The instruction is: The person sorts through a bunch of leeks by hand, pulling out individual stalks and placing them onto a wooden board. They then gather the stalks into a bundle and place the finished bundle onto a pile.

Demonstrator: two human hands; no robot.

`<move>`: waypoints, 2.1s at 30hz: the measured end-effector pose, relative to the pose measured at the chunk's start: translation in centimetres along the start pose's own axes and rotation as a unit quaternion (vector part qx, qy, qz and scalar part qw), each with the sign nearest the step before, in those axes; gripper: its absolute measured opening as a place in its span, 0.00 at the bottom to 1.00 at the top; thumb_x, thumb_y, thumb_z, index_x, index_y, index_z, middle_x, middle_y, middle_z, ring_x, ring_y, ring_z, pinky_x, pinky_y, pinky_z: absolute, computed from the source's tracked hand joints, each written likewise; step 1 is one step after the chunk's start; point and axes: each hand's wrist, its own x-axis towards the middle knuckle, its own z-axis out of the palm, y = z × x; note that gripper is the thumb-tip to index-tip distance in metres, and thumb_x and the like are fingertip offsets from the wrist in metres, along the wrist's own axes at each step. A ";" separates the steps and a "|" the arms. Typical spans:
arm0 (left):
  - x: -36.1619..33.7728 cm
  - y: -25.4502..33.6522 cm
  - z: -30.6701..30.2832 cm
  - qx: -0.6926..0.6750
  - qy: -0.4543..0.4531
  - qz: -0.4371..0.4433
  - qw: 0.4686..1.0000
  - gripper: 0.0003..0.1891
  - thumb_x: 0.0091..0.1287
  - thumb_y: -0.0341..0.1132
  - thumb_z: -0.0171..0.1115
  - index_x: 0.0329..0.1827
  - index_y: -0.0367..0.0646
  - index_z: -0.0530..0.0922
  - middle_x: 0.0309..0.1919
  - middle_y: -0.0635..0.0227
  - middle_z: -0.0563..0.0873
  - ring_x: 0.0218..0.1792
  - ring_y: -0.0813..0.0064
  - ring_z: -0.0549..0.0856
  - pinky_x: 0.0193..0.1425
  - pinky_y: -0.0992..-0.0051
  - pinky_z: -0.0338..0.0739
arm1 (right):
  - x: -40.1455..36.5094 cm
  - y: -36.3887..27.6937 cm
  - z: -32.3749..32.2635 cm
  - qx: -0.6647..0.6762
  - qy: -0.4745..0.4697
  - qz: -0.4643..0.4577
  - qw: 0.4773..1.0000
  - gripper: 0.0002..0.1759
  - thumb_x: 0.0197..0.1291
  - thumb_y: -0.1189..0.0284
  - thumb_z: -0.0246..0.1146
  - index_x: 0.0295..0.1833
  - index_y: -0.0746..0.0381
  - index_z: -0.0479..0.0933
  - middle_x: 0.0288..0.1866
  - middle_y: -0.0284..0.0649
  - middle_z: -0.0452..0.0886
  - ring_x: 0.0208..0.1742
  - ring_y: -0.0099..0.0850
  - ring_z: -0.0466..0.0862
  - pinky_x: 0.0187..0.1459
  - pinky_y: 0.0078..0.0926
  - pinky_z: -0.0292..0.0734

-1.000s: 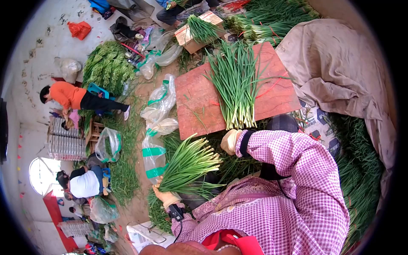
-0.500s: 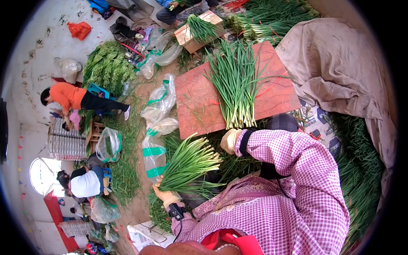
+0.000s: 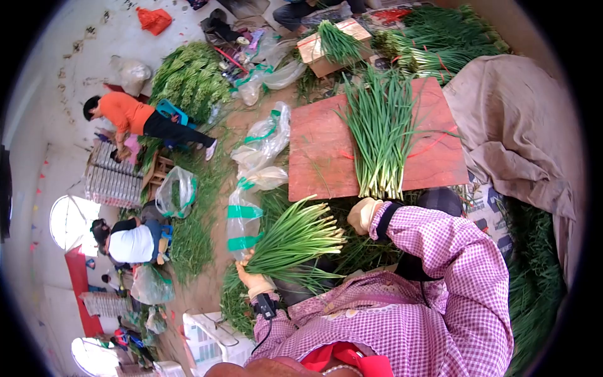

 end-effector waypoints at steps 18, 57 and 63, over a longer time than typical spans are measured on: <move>0.7 0.2 -1.7 0.024 -0.033 0.018 0.999 0.21 0.72 0.44 0.43 0.20 0.44 0.67 0.21 0.67 0.74 0.32 0.69 0.77 0.60 0.60 0.73 | -0.5 -0.5 -1.2 -0.009 -0.055 0.013 0.998 0.17 0.49 0.60 0.59 0.38 0.61 0.82 0.34 0.45 0.84 0.40 0.44 0.83 0.39 0.41 0.77; 0.1 -0.1 -0.3 0.044 0.015 0.030 0.998 0.20 0.71 0.41 0.45 0.18 0.44 0.68 0.16 0.70 0.74 0.28 0.70 0.78 0.58 0.61 0.74 | -1.0 -0.6 -1.2 -0.003 -0.016 0.013 1.000 0.14 0.44 0.64 0.60 0.34 0.60 0.83 0.31 0.44 0.84 0.37 0.42 0.84 0.35 0.39 0.78; -0.1 0.0 -0.2 0.030 0.012 0.014 0.999 0.20 0.70 0.41 0.45 0.18 0.45 0.68 0.16 0.70 0.74 0.28 0.70 0.78 0.58 0.61 0.74 | -0.4 0.0 -0.5 -0.003 -0.044 -0.008 0.999 0.20 0.51 0.57 0.59 0.40 0.62 0.80 0.33 0.47 0.83 0.39 0.45 0.83 0.40 0.43 0.77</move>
